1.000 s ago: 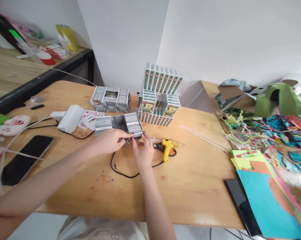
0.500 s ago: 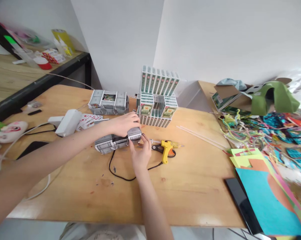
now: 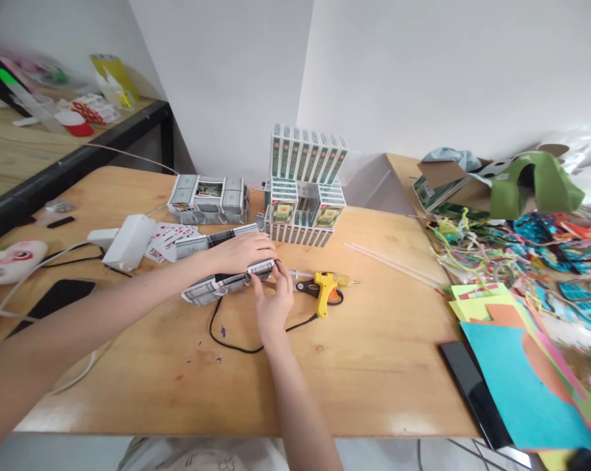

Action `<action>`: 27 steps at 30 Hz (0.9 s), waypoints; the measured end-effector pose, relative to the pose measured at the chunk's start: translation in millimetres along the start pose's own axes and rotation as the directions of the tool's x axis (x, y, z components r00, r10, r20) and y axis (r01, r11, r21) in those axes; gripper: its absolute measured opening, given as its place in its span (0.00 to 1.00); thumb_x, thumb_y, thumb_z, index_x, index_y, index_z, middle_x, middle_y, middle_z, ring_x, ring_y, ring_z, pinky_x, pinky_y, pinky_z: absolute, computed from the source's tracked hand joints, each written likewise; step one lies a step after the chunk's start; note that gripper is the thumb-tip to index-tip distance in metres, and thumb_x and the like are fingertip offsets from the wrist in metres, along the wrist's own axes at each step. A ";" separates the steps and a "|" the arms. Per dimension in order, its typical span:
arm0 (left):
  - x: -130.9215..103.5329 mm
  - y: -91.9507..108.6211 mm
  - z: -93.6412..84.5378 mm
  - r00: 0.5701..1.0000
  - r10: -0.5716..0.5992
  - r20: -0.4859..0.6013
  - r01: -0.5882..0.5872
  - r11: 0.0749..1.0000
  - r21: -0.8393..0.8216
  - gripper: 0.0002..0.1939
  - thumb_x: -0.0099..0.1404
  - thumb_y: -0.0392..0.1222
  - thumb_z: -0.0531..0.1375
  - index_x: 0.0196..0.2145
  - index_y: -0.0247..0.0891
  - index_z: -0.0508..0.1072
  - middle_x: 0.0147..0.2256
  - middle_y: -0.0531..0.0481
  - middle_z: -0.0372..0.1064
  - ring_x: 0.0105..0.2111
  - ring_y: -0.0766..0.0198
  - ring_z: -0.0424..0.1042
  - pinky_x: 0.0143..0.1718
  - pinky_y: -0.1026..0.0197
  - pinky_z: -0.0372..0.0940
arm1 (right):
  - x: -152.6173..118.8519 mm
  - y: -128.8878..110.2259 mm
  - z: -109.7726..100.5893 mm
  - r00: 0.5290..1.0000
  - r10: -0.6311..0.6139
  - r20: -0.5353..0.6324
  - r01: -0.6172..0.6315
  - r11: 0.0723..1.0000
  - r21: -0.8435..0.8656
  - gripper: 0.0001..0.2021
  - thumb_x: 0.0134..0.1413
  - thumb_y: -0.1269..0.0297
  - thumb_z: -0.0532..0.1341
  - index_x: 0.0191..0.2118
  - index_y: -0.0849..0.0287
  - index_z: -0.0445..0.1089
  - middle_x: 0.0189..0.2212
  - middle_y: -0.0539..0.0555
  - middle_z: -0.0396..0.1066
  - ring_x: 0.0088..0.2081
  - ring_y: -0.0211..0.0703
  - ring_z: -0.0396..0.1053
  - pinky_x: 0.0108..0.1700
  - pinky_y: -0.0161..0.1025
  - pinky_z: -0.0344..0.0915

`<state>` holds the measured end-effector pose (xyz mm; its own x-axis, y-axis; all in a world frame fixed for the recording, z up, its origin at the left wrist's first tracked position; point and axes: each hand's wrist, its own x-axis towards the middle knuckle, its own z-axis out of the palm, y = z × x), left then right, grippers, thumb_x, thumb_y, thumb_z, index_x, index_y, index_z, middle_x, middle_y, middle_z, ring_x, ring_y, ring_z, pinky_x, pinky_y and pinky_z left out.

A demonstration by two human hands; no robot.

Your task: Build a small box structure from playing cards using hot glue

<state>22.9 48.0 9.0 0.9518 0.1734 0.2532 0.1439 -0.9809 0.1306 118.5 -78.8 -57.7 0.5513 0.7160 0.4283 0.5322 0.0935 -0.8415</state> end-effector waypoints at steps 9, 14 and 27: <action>-0.9 2.1 5.5 1.000 0.020 -0.011 -0.020 1.000 0.019 0.11 0.62 0.35 0.55 0.42 0.38 0.72 0.42 0.43 0.69 0.47 0.57 0.64 0.48 0.54 0.61 | 1.0 -0.1 -4.2 0.996 -0.078 0.032 0.080 0.993 -0.083 0.15 0.53 0.58 0.62 0.44 0.59 0.71 0.48 0.63 0.68 0.49 0.50 0.69 0.47 0.47 0.71; -2.1 -0.7 7.2 1.000 0.016 -0.018 -0.016 1.000 -0.001 0.12 0.63 0.37 0.54 0.43 0.39 0.72 0.42 0.44 0.70 0.46 0.57 0.65 0.49 0.53 0.61 | -8.4 -7.2 -6.1 0.986 -0.073 0.150 0.094 0.987 -0.132 0.18 0.56 0.63 0.57 0.52 0.61 0.67 0.56 0.66 0.61 0.57 0.54 0.61 0.55 0.52 0.63; -3.2 -3.0 9.0 0.998 0.043 -0.035 -0.042 0.999 0.019 0.16 0.65 0.32 0.48 0.44 0.42 0.71 0.42 0.45 0.69 0.45 0.60 0.64 0.48 0.57 0.59 | 18.0 -2.4 -25.9 0.974 0.084 0.210 -0.065 0.993 -0.095 0.12 0.54 0.68 0.53 0.40 0.61 0.72 0.36 0.59 0.76 0.37 0.47 0.75 0.42 0.43 0.72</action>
<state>21.8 49.7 -0.8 0.9469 0.1342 0.2921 0.1089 -0.9889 0.1013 143.8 -84.1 -39.5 0.4469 0.8503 0.2779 0.5539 -0.0191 -0.8324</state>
